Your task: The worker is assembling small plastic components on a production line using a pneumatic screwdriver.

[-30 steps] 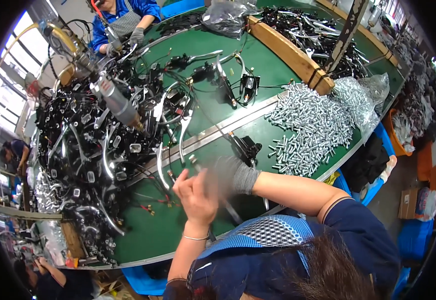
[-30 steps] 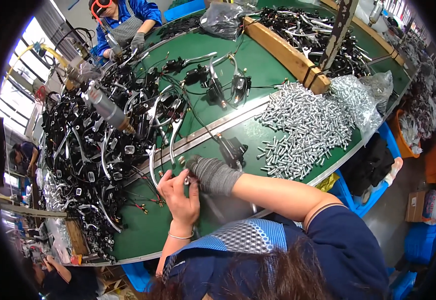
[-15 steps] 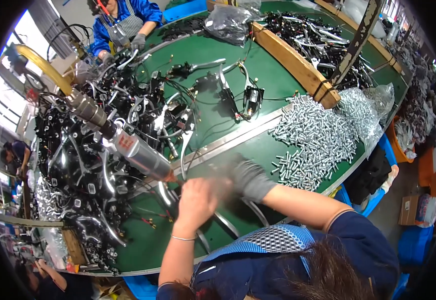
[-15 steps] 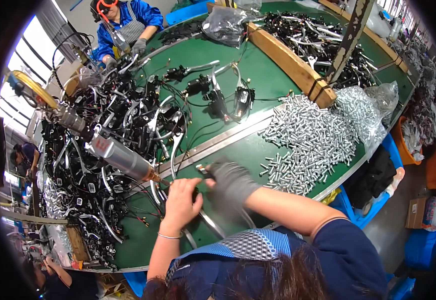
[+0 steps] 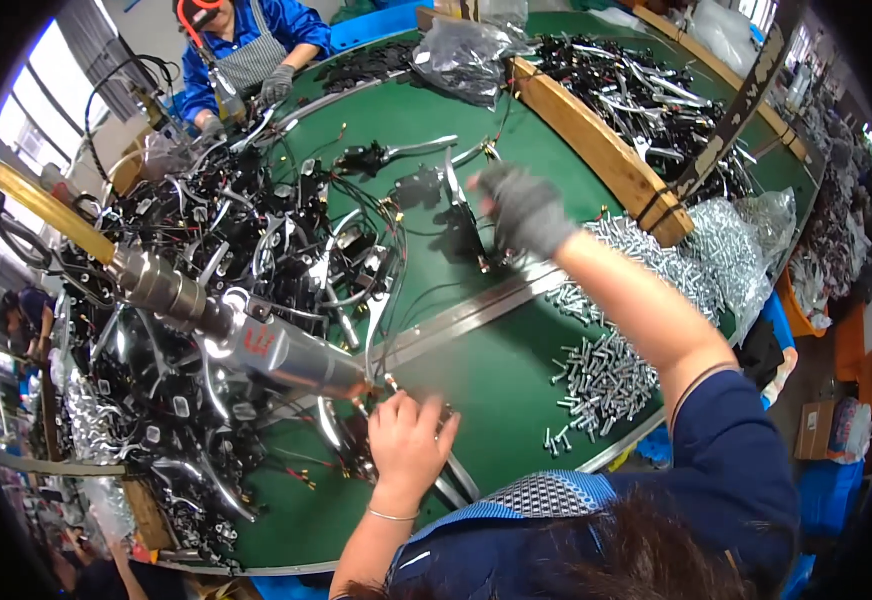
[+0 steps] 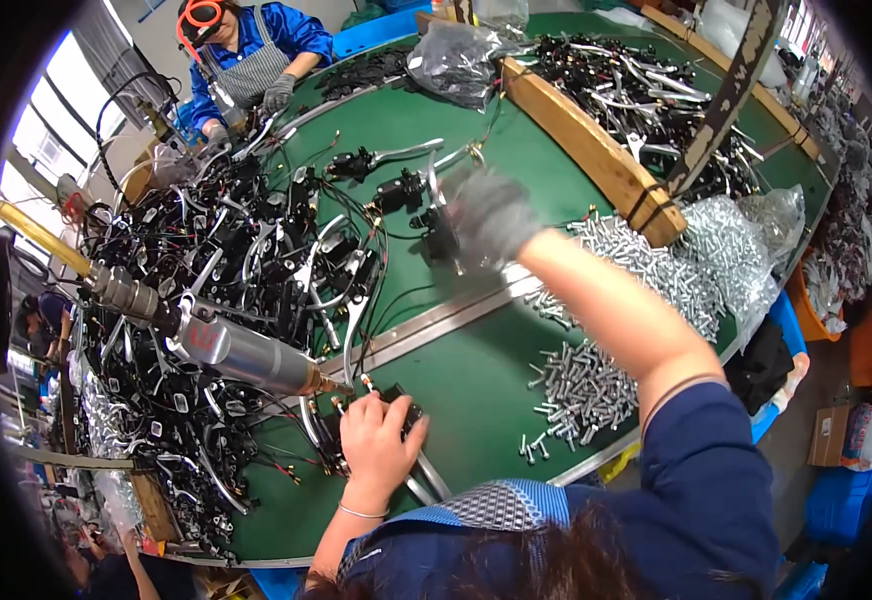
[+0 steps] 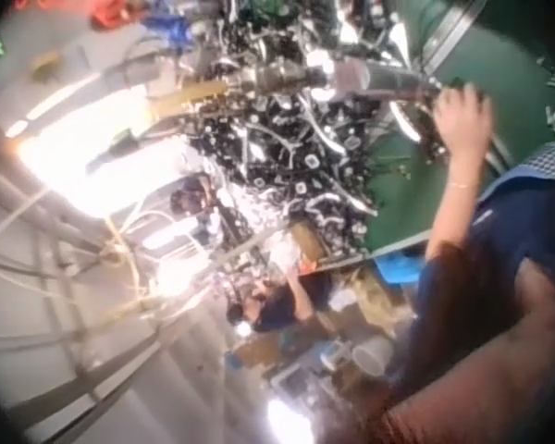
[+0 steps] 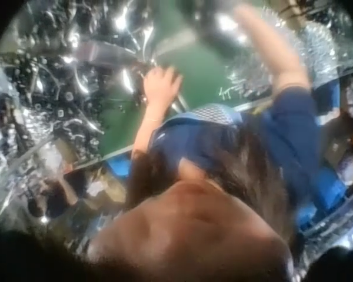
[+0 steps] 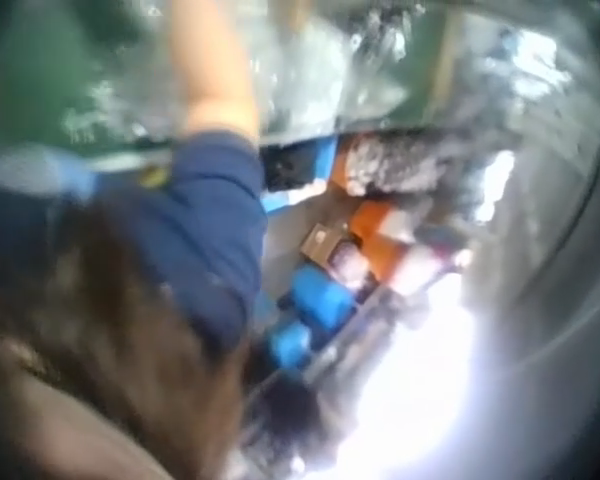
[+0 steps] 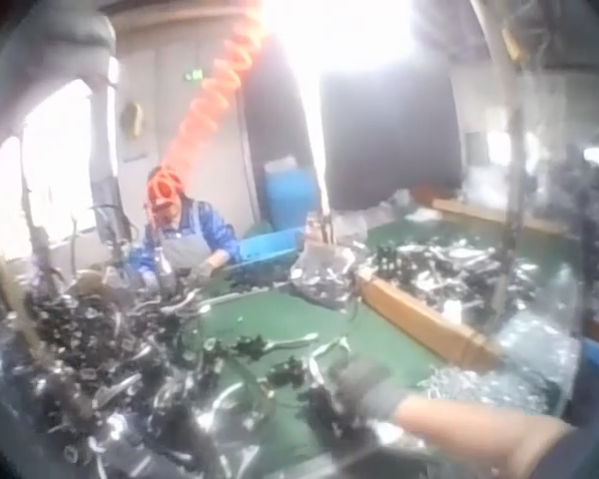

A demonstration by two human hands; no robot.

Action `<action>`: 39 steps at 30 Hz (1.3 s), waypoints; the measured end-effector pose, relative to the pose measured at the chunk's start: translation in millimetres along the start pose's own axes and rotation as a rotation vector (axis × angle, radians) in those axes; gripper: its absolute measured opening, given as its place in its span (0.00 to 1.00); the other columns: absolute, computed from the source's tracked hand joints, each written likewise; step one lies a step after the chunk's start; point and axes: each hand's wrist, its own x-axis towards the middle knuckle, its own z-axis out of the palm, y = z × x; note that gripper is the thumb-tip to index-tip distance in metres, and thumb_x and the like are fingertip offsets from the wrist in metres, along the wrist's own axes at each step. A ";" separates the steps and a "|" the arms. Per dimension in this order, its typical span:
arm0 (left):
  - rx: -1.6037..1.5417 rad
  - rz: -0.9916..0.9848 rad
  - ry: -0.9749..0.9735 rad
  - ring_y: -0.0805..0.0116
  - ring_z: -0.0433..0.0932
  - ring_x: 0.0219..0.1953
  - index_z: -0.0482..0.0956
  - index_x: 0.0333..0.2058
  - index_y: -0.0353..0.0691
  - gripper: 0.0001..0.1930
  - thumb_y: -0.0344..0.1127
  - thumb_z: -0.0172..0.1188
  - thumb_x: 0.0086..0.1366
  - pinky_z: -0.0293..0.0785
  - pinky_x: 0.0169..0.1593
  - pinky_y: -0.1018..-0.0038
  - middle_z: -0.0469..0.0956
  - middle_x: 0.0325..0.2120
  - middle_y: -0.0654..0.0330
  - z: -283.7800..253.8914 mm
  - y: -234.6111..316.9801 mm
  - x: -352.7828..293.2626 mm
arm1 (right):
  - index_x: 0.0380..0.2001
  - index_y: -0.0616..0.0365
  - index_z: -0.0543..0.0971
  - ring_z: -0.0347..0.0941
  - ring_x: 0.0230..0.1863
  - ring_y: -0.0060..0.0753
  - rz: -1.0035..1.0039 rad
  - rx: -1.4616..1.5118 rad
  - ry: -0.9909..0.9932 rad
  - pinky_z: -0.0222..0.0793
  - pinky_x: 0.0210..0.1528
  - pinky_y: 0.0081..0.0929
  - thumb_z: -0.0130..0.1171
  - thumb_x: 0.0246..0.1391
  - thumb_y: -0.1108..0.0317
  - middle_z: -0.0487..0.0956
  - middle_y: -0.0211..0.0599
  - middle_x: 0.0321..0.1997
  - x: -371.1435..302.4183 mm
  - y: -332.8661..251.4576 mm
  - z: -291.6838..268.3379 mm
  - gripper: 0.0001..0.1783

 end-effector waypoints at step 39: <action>-0.708 -0.359 -0.088 0.55 0.66 0.38 0.62 0.54 0.41 0.30 0.45 0.59 0.55 0.65 0.47 0.68 0.61 0.37 0.48 8.8 22.0 82.0 | 0.37 0.54 0.71 0.70 0.21 0.25 0.520 2.407 -0.492 0.74 0.25 0.30 0.56 0.51 0.55 0.72 0.33 0.24 -189.2 -71.9 73.6 0.16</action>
